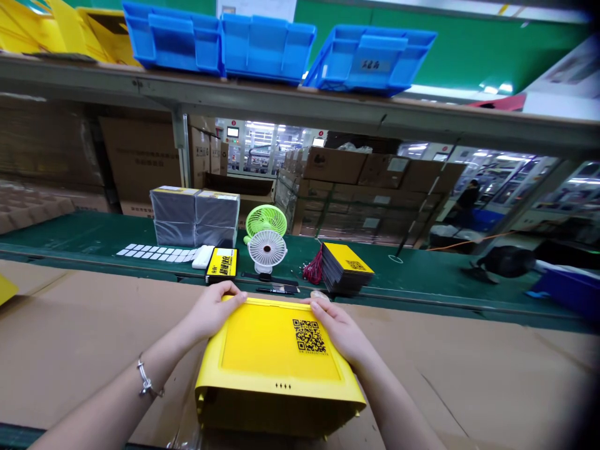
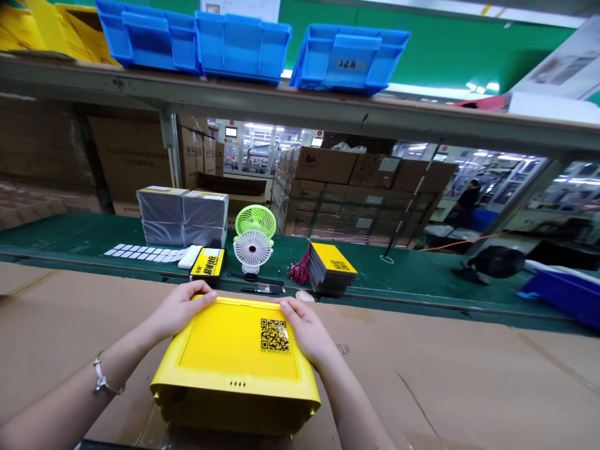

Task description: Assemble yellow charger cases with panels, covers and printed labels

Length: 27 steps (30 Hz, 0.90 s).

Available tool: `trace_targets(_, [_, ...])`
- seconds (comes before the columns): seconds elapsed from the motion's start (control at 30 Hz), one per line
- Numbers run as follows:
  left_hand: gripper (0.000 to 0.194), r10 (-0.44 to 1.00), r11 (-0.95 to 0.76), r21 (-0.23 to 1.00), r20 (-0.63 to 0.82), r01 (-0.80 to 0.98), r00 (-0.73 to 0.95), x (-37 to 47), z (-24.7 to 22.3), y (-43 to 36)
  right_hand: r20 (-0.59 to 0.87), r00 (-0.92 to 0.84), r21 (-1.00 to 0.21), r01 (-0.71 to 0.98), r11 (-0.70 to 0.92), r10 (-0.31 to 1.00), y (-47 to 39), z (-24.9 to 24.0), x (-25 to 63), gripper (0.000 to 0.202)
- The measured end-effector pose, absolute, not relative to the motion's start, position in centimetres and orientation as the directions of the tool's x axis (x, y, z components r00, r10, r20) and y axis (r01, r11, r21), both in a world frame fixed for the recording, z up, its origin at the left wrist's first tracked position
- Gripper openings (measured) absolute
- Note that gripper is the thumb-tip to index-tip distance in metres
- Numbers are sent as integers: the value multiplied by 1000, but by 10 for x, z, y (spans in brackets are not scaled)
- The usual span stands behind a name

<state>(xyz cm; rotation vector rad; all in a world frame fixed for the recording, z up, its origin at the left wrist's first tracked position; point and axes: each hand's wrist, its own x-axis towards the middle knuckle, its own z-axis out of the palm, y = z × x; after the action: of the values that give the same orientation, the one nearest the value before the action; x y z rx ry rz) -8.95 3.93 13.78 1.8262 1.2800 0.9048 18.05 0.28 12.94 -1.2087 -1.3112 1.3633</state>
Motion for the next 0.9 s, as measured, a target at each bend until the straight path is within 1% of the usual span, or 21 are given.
trace_targets(0.07, [37,948,-280,834,163,475,272,-92,135,60,-84,-172,-996,14,-83,981,3,128,181,40])
trace_targets(0.13, [39,949,-299,805,195,513,247,-97,129,85,-72,-186,-997,1,-73,980,3,127,182,41])
trace_targets(0.23, [43,941,-338,715,276,612,196,-106,111,119,-45,-190,-998,60,-34,981,3,129,183,43])
trace_targets(0.33, [63,930,-355,620,315,700,192,-114,85,135,-49,-188,-986,163,-18,981,2,133,183,48])
trace_targets(0.4, [70,932,-345,580,306,738,196,-119,67,135,-65,-187,-985,167,-33,980,1,135,183,50])
trace_targets(0.43, [70,933,-341,567,302,750,196,-121,59,132,-75,-191,-988,144,-48,979,1,135,182,50])
trace_targets(0.5, [62,929,-348,548,313,760,199,-127,46,124,-98,-211,-993,83,-82,973,0,134,182,49])
trace_targets(0.63, [38,911,-351,561,388,750,137,-136,39,112,-116,-223,-993,-1,-120,968,-1,132,180,45])
trace_targets(0.7, [29,903,-337,599,423,726,69,-140,47,109,-112,-229,-993,-12,-118,967,-1,132,180,44])
trace_targets(0.8, [20,873,-331,677,483,657,-58,-144,71,104,-95,-249,-995,5,-97,964,-2,135,180,42])
trace_targets(0.87, [17,830,-339,739,526,582,-185,-145,92,98,-89,-258,-996,34,-83,962,-3,137,180,40])
trace_targets(0.9, [18,802,-351,770,540,533,-253,-144,104,94,-88,-259,-996,48,-79,962,-3,139,180,40])
